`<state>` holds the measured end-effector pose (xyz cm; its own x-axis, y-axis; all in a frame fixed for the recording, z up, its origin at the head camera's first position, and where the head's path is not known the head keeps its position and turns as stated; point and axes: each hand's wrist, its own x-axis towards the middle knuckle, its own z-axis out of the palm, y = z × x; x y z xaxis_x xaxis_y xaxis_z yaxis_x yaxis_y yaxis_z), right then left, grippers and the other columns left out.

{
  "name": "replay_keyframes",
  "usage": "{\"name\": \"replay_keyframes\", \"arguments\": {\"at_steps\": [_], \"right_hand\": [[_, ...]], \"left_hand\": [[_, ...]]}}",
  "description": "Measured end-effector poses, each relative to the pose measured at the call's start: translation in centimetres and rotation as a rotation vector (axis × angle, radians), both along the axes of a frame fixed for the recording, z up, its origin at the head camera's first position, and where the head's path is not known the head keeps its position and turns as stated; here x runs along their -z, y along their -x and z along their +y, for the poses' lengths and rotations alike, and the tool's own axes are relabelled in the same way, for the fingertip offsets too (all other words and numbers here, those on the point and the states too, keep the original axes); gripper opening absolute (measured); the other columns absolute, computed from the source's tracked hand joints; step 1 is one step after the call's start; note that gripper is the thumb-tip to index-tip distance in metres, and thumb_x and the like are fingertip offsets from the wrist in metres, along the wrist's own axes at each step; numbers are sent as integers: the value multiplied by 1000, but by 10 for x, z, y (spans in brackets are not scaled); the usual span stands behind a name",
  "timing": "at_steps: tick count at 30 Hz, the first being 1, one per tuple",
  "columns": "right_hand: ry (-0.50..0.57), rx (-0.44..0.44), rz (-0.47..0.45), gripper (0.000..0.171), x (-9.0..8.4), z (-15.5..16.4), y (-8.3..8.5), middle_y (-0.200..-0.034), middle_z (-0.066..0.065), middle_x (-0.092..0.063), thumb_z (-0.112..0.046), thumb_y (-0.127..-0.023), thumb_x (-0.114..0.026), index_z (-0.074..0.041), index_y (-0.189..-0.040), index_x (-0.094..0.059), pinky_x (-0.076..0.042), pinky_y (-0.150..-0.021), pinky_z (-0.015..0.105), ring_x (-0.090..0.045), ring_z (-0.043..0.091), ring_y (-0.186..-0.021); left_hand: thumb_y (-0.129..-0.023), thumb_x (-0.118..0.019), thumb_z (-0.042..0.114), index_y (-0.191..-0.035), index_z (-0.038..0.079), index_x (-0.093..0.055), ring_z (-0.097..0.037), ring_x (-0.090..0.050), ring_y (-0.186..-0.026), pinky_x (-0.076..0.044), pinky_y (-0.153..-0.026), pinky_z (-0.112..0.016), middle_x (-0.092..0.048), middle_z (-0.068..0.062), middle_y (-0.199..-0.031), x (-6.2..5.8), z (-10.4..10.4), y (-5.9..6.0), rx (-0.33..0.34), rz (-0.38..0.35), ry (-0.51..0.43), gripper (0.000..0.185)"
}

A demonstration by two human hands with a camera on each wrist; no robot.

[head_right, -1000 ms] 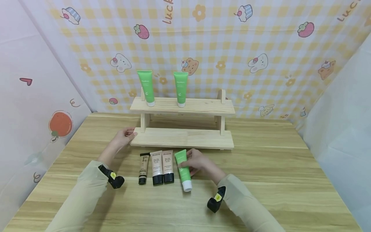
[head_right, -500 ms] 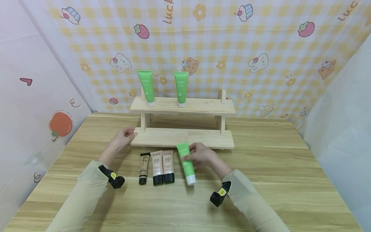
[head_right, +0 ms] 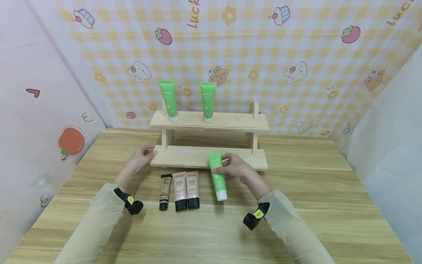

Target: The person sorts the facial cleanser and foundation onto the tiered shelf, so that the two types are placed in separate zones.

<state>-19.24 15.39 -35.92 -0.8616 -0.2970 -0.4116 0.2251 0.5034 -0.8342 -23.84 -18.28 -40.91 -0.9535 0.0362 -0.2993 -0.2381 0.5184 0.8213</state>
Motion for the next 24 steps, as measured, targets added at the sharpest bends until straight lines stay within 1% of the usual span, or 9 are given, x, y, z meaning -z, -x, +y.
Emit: {"name": "replay_keyframes", "arguments": {"at_steps": [4, 9, 15, 19, 24], "right_hand": [[17, 2, 9, 62, -5, 4, 2, -118, 25, -52, -16, -81, -67, 6, -130, -35, -57, -73, 37, -61, 22, -90], [14, 12, 28, 67, -14, 10, 6, -120, 23, -50, -17, -82, -66, 5, -135, -31, -55, -79, 40, -59, 21, -94], [18, 17, 49, 69, -21, 17, 12, -125, 26, -48, -18, -83, -66, 5, -136, -27, -56, -76, 39, -59, 26, -97], [11, 12, 76, 67, -26, 21, 16, -125, 26, -48, -20, -83, -65, 5, -135, -29, -56, -77, 39, -59, 28, -99], [26, 23, 98, 63, -32, 25, 20, -122, 26, -48, -18, -85, -63, 6, -134, -30, -56, -77, 39, -59, 25, -94]], "left_hand": [[-96, -44, 25, -142, 4, -26, -39, -41, -124, -37, -104, -46, -36, -24, -139, 2, 0, 1, -4, 3, 1, 53], [-96, -44, 25, -141, 4, -26, -38, -42, -124, -38, -104, -46, -37, -24, -138, 3, 0, 2, -8, -1, -3, 53], [-96, -44, 25, -141, 4, -27, -38, -42, -124, -37, -104, -46, -37, -24, -139, 3, 0, 1, -11, 1, 7, 53], [-96, -44, 25, -142, 4, -26, -38, -41, -124, -37, -104, -46, -37, -24, -139, 3, 0, 1, -6, -2, 9, 53], [-96, -43, 26, -141, 4, -27, -38, -42, -123, -38, -103, -47, -38, -24, -139, 3, -1, 2, 12, 11, 28, 53]]}}
